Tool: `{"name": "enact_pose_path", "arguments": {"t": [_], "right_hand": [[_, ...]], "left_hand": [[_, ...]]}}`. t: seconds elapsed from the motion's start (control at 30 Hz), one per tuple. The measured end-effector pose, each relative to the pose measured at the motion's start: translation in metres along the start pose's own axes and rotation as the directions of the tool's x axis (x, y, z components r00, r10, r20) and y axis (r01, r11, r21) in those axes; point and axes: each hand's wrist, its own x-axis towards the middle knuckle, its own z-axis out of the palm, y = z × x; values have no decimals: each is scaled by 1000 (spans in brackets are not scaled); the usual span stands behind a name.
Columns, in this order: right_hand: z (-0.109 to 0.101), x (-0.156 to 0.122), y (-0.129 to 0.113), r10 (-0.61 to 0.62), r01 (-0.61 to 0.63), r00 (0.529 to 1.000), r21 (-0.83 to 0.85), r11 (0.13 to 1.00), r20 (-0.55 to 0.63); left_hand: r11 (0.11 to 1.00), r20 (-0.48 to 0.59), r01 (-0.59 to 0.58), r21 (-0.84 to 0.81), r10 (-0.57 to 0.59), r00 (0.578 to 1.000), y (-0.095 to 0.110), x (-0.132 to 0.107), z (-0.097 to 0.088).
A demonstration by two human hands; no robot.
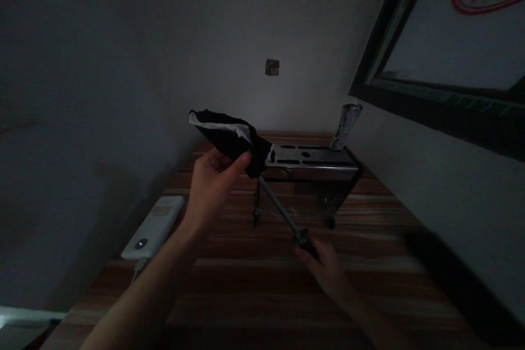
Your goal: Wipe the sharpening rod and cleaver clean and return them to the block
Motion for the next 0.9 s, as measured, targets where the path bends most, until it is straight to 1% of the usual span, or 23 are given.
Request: {"name": "enact_pose_path", "arguments": {"t": [0.17, 0.27, 0.4, 0.53, 0.63, 0.77, 0.9], "right_hand": [[1, 1, -3, 1, -1, 999, -6, 1000, 44], [1, 1, -2, 2, -2, 1000, 2, 1000, 26], [0, 0, -2, 9, -8, 999, 17, 1000, -31], [-1, -1, -5, -21, 23, 997, 24, 999, -78], [-3, -2, -9, -67, 70, 993, 32, 997, -95], [-5, -5, -9, -71, 77, 990, 44, 996, -119], [-6, -5, -5, -65, 73, 988, 57, 996, -143]], "left_hand": [[1000, 28, 20, 11, -20, 999, -1, -2, 0], [999, 61, 37, 17, -38, 997, 2, -5, 4], [993, 140, 112, 43, -117, 983, 4, -13, 14], [982, 237, 186, 47, -191, 953, 0, -27, 27], [976, 324, 205, 69, -217, 921, -6, -40, 35], [976, 422, 189, 106, -217, 881, -17, -55, 44], [976, 497, 116, 185, -195, 846, -25, -65, 49]]}}
